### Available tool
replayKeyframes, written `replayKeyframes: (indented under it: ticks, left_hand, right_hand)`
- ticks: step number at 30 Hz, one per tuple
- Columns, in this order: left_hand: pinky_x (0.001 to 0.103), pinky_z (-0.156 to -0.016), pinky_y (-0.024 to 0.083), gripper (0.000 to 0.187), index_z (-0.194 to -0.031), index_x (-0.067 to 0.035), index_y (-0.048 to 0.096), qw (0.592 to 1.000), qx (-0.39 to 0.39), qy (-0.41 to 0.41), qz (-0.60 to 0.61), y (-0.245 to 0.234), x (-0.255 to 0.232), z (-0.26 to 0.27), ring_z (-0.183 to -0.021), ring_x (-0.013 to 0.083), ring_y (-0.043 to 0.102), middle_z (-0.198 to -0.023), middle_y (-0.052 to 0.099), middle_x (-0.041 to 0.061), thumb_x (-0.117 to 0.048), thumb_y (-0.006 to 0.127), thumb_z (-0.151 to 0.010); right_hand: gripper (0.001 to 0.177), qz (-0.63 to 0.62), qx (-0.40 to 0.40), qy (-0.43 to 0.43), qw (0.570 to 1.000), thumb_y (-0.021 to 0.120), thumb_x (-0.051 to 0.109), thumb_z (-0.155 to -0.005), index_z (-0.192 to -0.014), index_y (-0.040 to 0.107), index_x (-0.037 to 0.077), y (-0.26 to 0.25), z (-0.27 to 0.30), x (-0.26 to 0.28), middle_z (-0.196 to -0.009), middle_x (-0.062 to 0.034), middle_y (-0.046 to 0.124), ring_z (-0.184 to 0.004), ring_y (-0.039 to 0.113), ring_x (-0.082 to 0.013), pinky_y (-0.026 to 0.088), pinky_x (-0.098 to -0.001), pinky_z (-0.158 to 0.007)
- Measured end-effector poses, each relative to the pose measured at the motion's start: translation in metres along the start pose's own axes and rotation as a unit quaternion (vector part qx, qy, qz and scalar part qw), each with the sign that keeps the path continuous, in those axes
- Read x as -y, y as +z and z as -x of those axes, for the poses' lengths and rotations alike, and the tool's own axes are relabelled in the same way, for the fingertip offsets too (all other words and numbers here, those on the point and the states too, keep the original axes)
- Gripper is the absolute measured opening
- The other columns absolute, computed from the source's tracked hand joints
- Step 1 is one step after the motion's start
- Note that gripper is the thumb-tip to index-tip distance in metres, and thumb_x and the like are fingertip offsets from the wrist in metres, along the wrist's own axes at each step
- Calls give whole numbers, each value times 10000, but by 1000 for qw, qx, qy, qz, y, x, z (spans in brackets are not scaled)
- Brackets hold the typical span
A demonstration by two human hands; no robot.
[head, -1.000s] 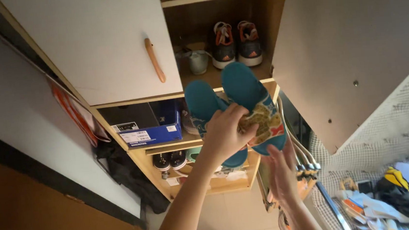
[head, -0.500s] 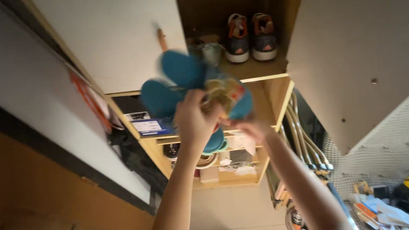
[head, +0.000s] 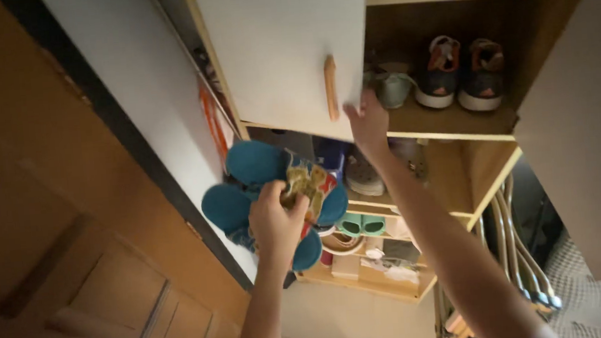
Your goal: Organize shoes into a cabinet and inspect items within a shoebox.
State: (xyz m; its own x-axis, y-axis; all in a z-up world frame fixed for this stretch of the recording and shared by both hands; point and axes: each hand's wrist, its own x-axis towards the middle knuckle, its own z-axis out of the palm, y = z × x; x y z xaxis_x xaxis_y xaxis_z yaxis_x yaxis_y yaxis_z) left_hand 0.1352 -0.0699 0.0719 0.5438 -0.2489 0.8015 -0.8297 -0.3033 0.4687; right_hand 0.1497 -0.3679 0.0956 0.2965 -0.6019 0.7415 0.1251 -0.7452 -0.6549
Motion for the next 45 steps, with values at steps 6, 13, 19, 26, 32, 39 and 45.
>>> replayKeyframes:
  ticks: [6,13,19,26,32,39,45]
  left_hand:
    - [504,-752,533,300,-941,-64,677,998,49,-49,-8,-11,26,36,-850,412,676,-939,711,145,-286,772,-763]
    - [497,-752,546,307,-931,-60,702,991,64,-113,-32,-34,53,70,-840,411,689,-924,722,167,-301,766,-752]
    - [515,-738,532,331,-919,-44,689,987,67,-135,-62,-62,74,82,-819,415,679,-918,711,173,-311,769,-742]
    - [473,-725,540,270,-909,-59,679,992,61,-113,-10,-68,59,79,-811,378,689,-902,709,136,-271,774,-771]
    - [500,-723,511,281,-949,-69,668,996,72,-54,21,-54,19,64,-827,394,664,-931,698,122,-261,782,-779]
    - [479,-798,484,483,-1099,-58,676,972,104,123,169,-31,-45,30,-946,385,595,-1103,588,164,-183,869,-674]
    - [266,-761,476,371,-1227,-92,540,861,118,17,494,5,-49,13,-916,122,533,-1296,513,63,70,636,-907]
  right_hand:
    - [296,-10,30,48,998,838,208,-877,-913,622,8,11,88,91,-733,-76,688,-629,677,-132,543,-304,-562]
    - [370,-83,160,-131,975,842,196,-743,-926,570,24,72,121,179,-786,-127,634,-660,666,-249,553,-371,-602]
    - [553,-89,189,-137,968,913,344,-738,-881,493,12,127,136,224,-861,-158,563,-688,611,-338,518,-417,-621]
    - [373,-176,268,-175,931,836,203,-819,-1061,614,26,113,143,189,-1020,-137,612,-806,694,-241,580,-352,-688]
    - [445,-133,315,29,939,761,257,-906,-1288,621,77,2,163,108,-1249,-96,667,-1090,709,-190,601,-319,-875]
    - [515,-371,271,332,824,684,224,-958,-1406,549,9,-93,185,31,-1287,-177,661,-1094,661,-231,568,-380,-914]
    - [478,-574,147,407,695,526,341,-1015,-1364,554,15,-115,193,-5,-1283,-182,675,-1101,692,-290,584,-430,-937]
